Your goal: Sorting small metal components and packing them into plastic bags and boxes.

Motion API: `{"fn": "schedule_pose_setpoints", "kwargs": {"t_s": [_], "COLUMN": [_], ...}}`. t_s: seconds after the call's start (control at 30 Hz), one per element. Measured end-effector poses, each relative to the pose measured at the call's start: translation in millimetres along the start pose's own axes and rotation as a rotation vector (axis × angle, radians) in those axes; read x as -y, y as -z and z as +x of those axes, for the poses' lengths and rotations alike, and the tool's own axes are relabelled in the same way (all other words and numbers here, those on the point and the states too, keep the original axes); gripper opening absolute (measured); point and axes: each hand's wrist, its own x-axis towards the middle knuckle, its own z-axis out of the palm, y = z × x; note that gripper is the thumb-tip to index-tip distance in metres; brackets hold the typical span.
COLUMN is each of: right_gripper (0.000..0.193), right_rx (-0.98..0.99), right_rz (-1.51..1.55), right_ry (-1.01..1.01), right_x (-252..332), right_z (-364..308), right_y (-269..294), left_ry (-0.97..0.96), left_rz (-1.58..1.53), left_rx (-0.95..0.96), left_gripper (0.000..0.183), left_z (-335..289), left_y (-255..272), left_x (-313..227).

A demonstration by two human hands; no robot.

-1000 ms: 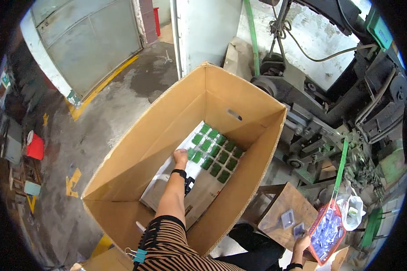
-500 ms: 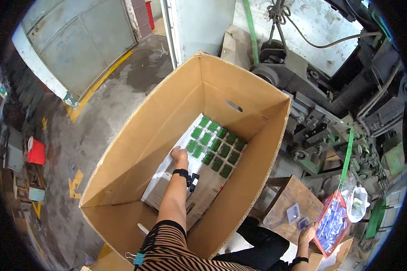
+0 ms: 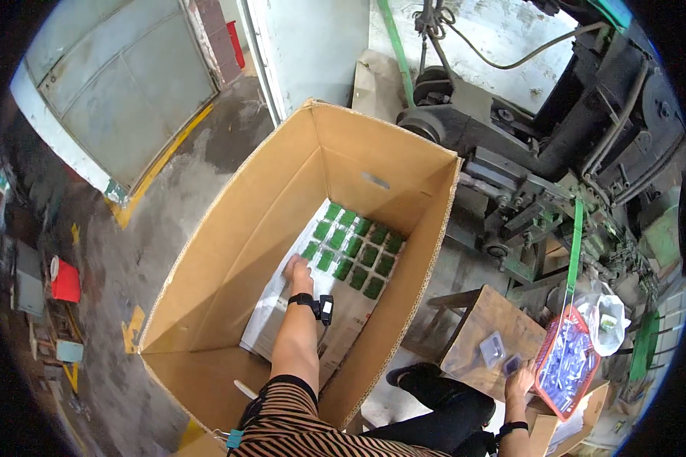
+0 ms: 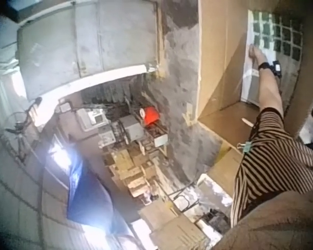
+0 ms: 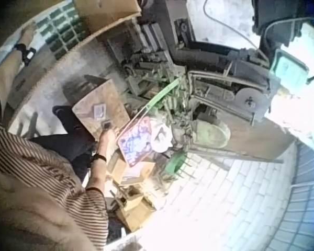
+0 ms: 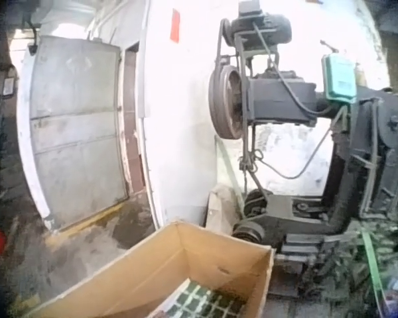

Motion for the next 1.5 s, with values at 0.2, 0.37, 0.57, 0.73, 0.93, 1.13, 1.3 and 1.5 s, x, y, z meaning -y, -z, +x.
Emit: {"fn": "schedule_pose_setpoints", "kwargs": {"t_s": [0.2, 0.37, 0.57, 0.73, 0.93, 1.13, 1.3, 1.5], "right_gripper": [0.021, 0.021, 0.012, 0.007, 0.008, 0.011, 0.022, 0.022], "right_rx": [-0.067, -0.03, 0.123, 0.045, -0.273, -0.226, 0.201, -0.015], "right_rz": [0.08, -0.016, -0.094, 0.107, 0.567, 1.591, 1.509, 0.96], "right_ry": [0.092, 0.08, 0.097, 0.254, -0.095, -0.144, 0.168, 0.366], "right_x": [11.6, 2.9, -19.3, 44.1, -49.4, -55.9, 7.7, -5.2], "right_z": [0.1, -5.5, -6.6, 17.2, 34.4, 36.9, 35.6, 108.1], "right_y": [-7.1, 1.2, 31.6, 43.5, 54.0, 212.1, 272.8, 249.9], "left_ry": [0.06, 0.035, -1.156, -0.015, -0.437, -0.314, 0.307, 0.455], "left_rz": [-0.124, 0.215, 1.806, 0.398, 0.343, 0.595, 0.53, 0.36], "left_rx": [0.02, 0.238, 0.607, 0.51, 1.236, 1.848, 1.725, 1.254], "left_gripper": [0.038, 0.048, 0.034, 0.02, 0.037, 0.048, 0.05, 0.05], "left_z": [15.1, 4.1, 28.2, 58.8, -337.2, -532.9, -574.9, -538.8], "left_y": [36.6, 18.8, -2.7, -16.7, -170.8, -216.5, -195.6, -155.5], "left_x": [-3.9, 4.7, 28.3, -187.0, -272.7, -186.3, -57.9, 1.0]}}
